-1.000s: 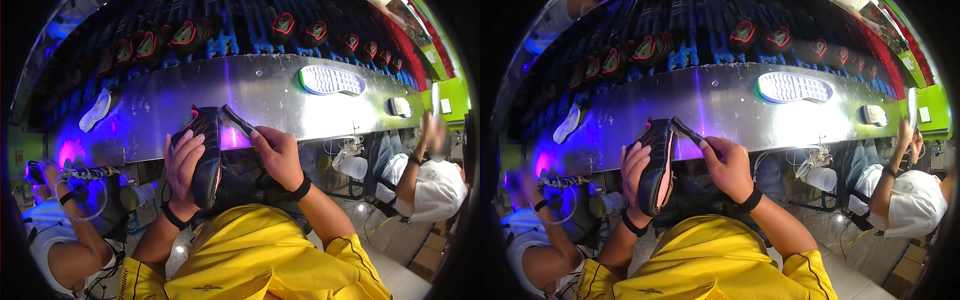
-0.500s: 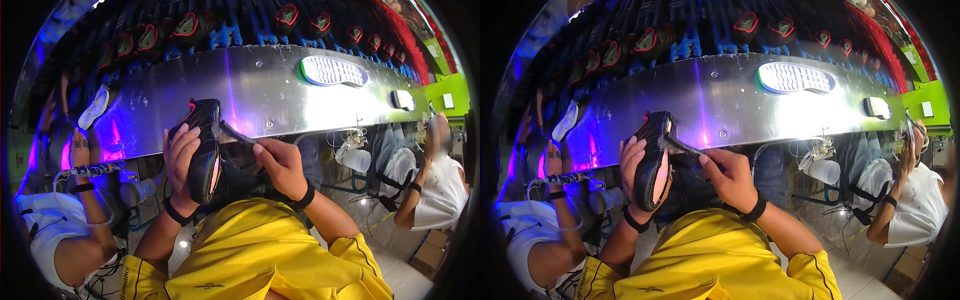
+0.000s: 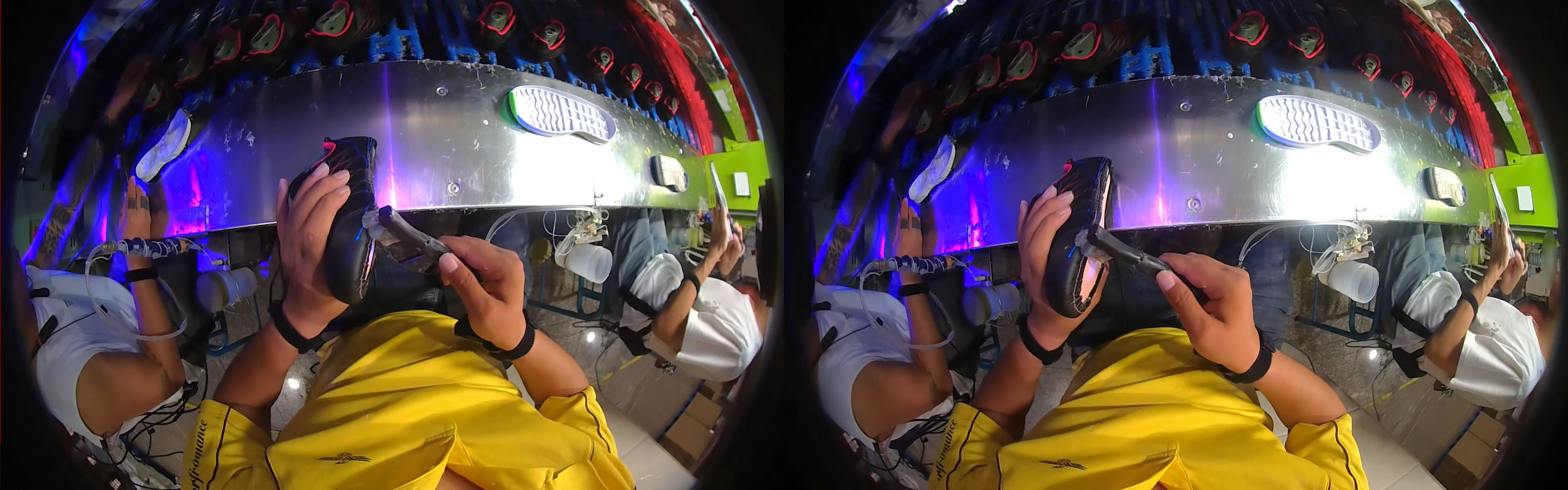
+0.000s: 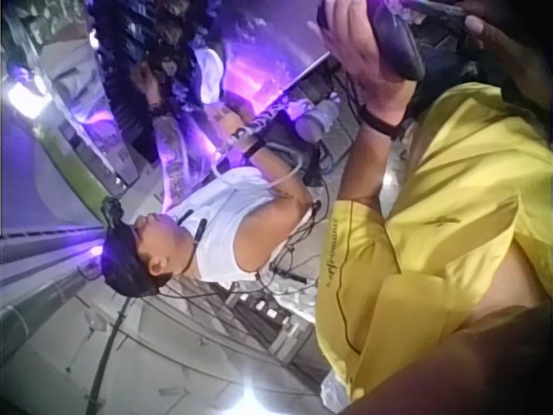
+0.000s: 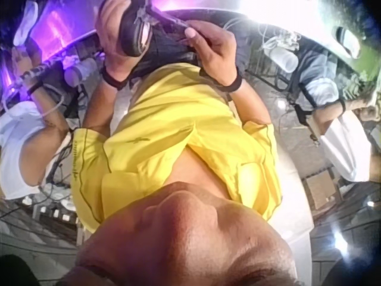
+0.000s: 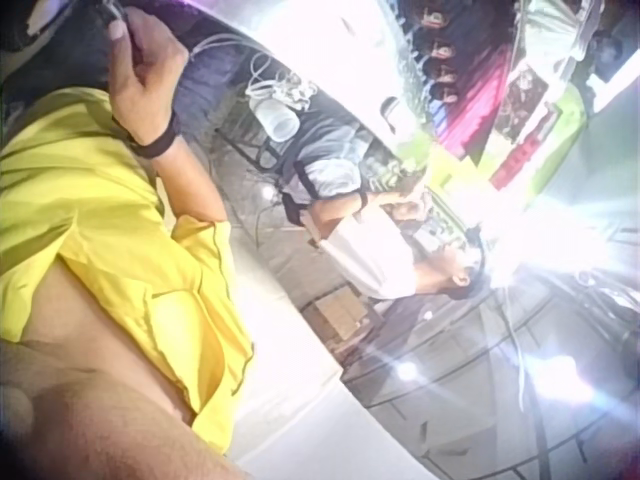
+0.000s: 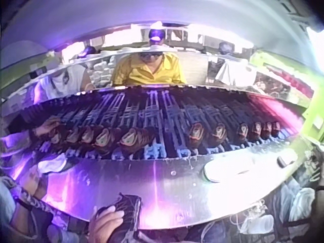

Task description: Applying adhesive or glue to shoe uppers and soles using a brush tool.

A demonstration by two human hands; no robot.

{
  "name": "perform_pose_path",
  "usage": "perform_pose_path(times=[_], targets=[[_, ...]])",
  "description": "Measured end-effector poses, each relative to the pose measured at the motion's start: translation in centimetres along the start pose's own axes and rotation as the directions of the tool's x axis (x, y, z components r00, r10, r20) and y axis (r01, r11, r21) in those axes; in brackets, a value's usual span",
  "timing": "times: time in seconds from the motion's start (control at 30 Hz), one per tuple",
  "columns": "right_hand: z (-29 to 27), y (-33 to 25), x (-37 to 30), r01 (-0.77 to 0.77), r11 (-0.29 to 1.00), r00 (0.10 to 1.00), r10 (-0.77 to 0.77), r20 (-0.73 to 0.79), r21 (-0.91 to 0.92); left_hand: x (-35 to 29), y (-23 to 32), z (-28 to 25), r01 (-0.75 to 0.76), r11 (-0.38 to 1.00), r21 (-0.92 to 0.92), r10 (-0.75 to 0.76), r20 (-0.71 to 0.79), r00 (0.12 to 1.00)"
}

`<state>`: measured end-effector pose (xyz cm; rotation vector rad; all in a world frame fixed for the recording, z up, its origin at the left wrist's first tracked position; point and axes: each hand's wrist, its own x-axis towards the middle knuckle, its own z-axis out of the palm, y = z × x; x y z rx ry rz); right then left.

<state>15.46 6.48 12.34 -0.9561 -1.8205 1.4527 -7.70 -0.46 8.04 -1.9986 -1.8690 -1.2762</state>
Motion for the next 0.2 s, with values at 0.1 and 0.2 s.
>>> perform_pose_path(times=[0.1, 0.2], targets=[[-0.2, -0.5, -0.5, -0.016, 1.000, 1.000, 0.016, -0.004, -0.001, 0.8, 1.0, -0.1, 0.045, 0.999, 0.026, -0.046, 0.031, 0.998], [-0.5, -0.3, -1.4, 0.003, 1.000, 1.000, -0.003, 0.011, 0.025, 1.2, 1.3, -0.2, 0.063, 0.996, 0.060, -0.067, 0.059, 0.996]])
